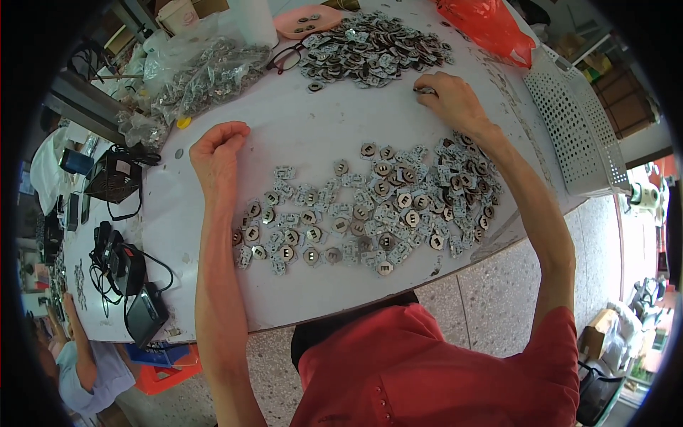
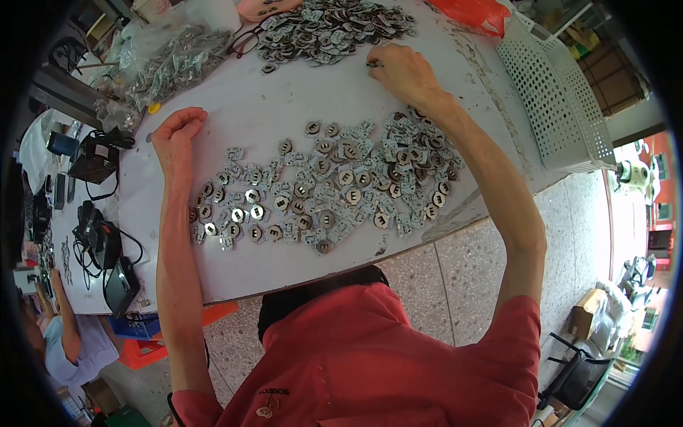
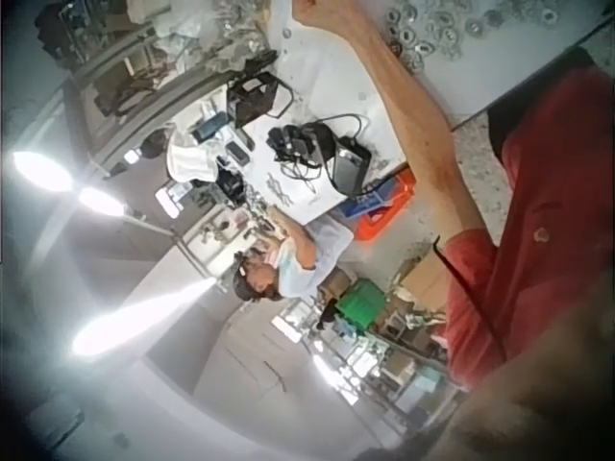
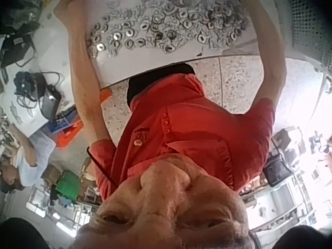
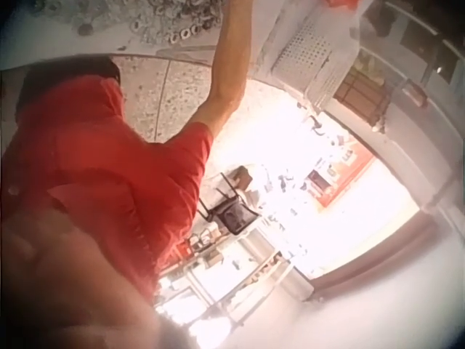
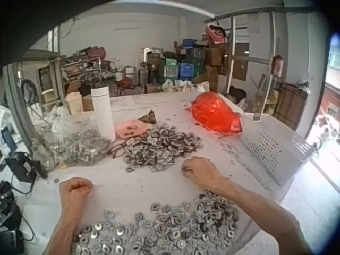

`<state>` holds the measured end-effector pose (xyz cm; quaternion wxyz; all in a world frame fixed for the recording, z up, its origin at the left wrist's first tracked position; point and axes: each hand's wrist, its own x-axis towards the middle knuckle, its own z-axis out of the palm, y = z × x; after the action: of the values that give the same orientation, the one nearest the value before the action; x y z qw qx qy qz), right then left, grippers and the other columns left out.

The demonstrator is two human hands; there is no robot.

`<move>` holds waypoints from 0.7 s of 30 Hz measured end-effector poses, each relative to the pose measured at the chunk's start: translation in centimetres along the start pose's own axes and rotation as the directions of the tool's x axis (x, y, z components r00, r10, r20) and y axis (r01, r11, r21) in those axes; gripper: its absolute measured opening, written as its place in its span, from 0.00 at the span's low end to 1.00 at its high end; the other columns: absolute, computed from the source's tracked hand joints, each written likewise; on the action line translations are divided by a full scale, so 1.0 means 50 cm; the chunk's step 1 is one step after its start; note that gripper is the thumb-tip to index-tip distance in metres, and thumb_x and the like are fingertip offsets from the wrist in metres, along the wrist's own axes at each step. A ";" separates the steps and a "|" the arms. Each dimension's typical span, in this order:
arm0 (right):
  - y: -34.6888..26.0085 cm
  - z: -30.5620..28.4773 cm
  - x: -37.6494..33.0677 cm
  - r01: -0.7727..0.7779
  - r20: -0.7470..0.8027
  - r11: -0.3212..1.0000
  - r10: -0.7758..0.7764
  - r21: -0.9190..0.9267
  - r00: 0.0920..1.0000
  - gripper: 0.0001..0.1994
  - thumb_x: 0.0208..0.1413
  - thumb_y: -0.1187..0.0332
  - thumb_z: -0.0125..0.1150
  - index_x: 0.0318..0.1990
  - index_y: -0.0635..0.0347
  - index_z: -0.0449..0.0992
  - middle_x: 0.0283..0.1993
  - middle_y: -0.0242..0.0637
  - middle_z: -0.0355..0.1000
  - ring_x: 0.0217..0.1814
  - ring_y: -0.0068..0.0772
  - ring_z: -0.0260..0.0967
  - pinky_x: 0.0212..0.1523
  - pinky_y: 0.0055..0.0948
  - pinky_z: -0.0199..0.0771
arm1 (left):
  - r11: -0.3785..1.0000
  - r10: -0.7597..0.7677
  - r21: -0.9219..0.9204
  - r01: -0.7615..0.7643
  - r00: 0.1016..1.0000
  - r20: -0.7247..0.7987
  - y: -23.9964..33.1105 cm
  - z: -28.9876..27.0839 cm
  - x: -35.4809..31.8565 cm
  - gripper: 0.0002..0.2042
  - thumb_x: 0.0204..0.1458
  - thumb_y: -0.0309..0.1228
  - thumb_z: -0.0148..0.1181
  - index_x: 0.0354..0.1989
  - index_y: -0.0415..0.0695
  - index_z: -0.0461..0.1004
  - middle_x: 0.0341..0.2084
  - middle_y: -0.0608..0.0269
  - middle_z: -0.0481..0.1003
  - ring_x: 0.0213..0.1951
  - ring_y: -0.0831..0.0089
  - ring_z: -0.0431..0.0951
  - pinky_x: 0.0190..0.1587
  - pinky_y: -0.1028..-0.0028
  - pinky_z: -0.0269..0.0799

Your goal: The person sorts small metal buckle-like parts on a white table by hand.

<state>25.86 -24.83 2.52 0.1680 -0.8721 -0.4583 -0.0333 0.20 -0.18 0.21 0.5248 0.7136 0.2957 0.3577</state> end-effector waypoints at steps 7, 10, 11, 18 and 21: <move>-0.051 -0.043 -0.055 0.004 0.006 0.979 -0.006 0.202 1.000 0.10 0.51 0.69 0.51 0.38 0.63 0.74 0.39 0.50 0.71 0.39 0.50 0.70 0.41 0.40 0.69 | 0.999 0.028 -0.021 -0.028 1.000 -0.001 -0.002 0.009 -0.001 0.08 0.42 0.19 0.52 0.30 0.35 0.77 0.26 0.65 0.76 0.30 0.80 0.71 0.38 0.81 0.64; -0.131 -0.075 -0.125 0.023 0.171 0.916 -0.099 0.400 0.980 0.10 0.50 0.70 0.54 0.38 0.65 0.73 0.33 0.45 0.72 0.32 0.39 0.70 0.36 0.31 0.70 | 0.998 0.026 -0.056 -0.026 1.000 -0.012 -0.005 -0.002 -0.006 0.08 0.42 0.18 0.52 0.30 0.36 0.77 0.26 0.64 0.76 0.30 0.80 0.71 0.38 0.81 0.64; -0.144 -0.077 -0.141 0.108 0.193 0.921 -0.191 0.375 0.963 0.11 0.50 0.69 0.54 0.38 0.66 0.73 0.32 0.44 0.72 0.32 0.37 0.70 0.36 0.30 0.69 | 0.999 0.018 -0.030 -0.018 1.000 -0.023 -0.004 -0.003 -0.006 0.08 0.42 0.18 0.52 0.30 0.36 0.77 0.26 0.64 0.76 0.30 0.80 0.71 0.38 0.81 0.64; 0.021 -0.039 0.020 -0.013 -0.036 0.962 0.024 0.272 0.999 0.13 0.47 0.66 0.57 0.40 0.62 0.75 0.35 0.42 0.74 0.36 0.37 0.72 0.40 0.32 0.70 | 1.000 0.015 -0.009 -0.015 1.000 -0.022 0.008 0.008 -0.003 0.08 0.42 0.18 0.52 0.29 0.36 0.77 0.25 0.65 0.76 0.30 0.80 0.71 0.37 0.81 0.63; 0.080 0.020 0.077 -0.175 -0.175 0.975 0.198 0.140 0.964 0.14 0.45 0.64 0.59 0.39 0.59 0.76 0.38 0.42 0.74 0.38 0.41 0.72 0.41 0.37 0.71 | 0.999 0.033 -0.020 -0.033 0.999 0.000 0.004 0.014 0.000 0.08 0.42 0.19 0.52 0.29 0.36 0.77 0.25 0.65 0.76 0.30 0.80 0.71 0.37 0.81 0.63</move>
<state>31.24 -23.55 1.33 0.2663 -0.8923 -0.3575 -0.0712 0.79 -0.62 0.27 0.5258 0.7133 0.2803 0.3691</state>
